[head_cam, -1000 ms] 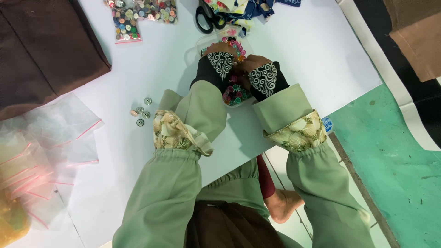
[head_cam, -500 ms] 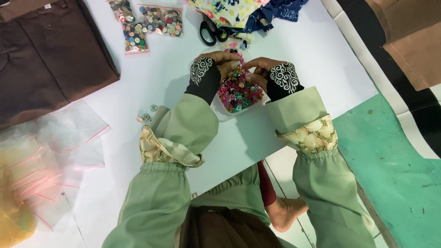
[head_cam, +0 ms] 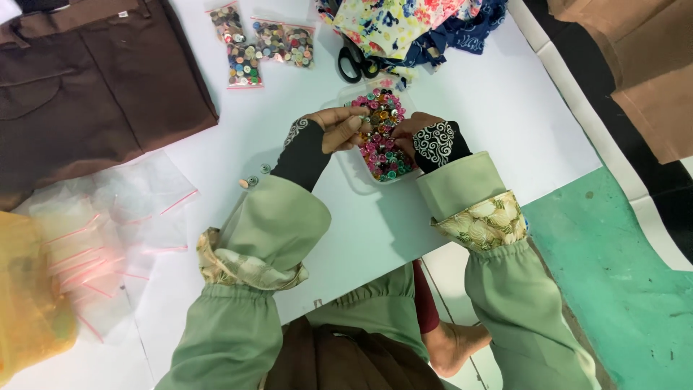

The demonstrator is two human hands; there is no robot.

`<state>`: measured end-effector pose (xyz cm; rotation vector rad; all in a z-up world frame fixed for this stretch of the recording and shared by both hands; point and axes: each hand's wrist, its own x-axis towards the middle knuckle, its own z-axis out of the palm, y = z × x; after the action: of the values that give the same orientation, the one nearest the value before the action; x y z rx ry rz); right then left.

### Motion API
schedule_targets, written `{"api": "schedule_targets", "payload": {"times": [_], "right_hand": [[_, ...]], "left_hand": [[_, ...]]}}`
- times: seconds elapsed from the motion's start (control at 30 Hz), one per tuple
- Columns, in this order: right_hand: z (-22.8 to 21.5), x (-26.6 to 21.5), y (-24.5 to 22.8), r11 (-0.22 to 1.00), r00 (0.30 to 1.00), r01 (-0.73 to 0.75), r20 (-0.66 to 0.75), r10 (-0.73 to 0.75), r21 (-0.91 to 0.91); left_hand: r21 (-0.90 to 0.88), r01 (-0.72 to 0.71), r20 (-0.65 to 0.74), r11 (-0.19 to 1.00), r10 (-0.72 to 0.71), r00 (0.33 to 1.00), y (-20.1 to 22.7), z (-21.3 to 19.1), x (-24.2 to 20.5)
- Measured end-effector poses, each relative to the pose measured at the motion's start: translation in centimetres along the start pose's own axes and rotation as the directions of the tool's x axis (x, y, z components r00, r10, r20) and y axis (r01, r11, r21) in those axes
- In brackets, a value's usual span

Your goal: Sorting and bagging small decorative trims like beads and buttons into small plastic bags

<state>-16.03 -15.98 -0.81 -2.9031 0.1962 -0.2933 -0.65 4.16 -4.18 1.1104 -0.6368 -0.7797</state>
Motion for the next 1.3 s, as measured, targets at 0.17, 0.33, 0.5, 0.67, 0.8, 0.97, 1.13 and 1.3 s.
{"api": "schedule_targets", "payload": {"times": [0.17,0.33,0.5,0.67,0.8,0.97,1.13,1.3], "right_hand": [[0.7,0.3,1.4,0.988,0.998,-0.054,0.018,0.052,0.146],[-3.1,1.0,-4.5,0.958,0.992,-0.044,-0.097,0.074,0.284],[-1.0,1.7,-14.2,0.852,1.000,-0.015,0.026,0.001,0.524],[9.9,4.0,-16.6,0.789,0.927,0.373,-0.219,-0.304,0.487],[16.3,5.2,-16.1,0.751,0.893,0.449,-0.280,-0.353,0.484],[9.6,3.5,-19.9,0.621,0.994,0.112,-0.099,-0.055,0.776],[8.4,3.4,-20.3,0.683,0.996,0.086,-0.077,-0.044,0.726],[11.6,3.9,-17.3,0.696,0.965,0.261,-0.168,-0.201,0.669]], "left_hand": [[0.259,0.010,-0.135,0.966,0.026,0.991,6.6,-2.9,-7.1],[0.599,0.015,-0.280,0.800,0.192,0.941,7.1,-8.6,-12.7],[0.757,-0.058,-0.308,0.651,0.433,0.847,3.9,-12.0,-15.5],[0.787,-0.146,-0.200,0.599,0.472,0.859,2.8,-13.4,-15.0],[0.758,-0.248,-0.131,0.603,0.514,0.848,6.0,-11.9,-15.7],[0.680,-0.234,-0.182,0.695,0.470,0.864,4.4,-12.0,-16.0],[0.720,-0.184,-0.196,0.669,0.450,0.871,0.1,-14.8,-15.5],[0.751,-0.147,-0.205,0.644,0.440,0.874,4.4,-12.5,-16.5]]}}
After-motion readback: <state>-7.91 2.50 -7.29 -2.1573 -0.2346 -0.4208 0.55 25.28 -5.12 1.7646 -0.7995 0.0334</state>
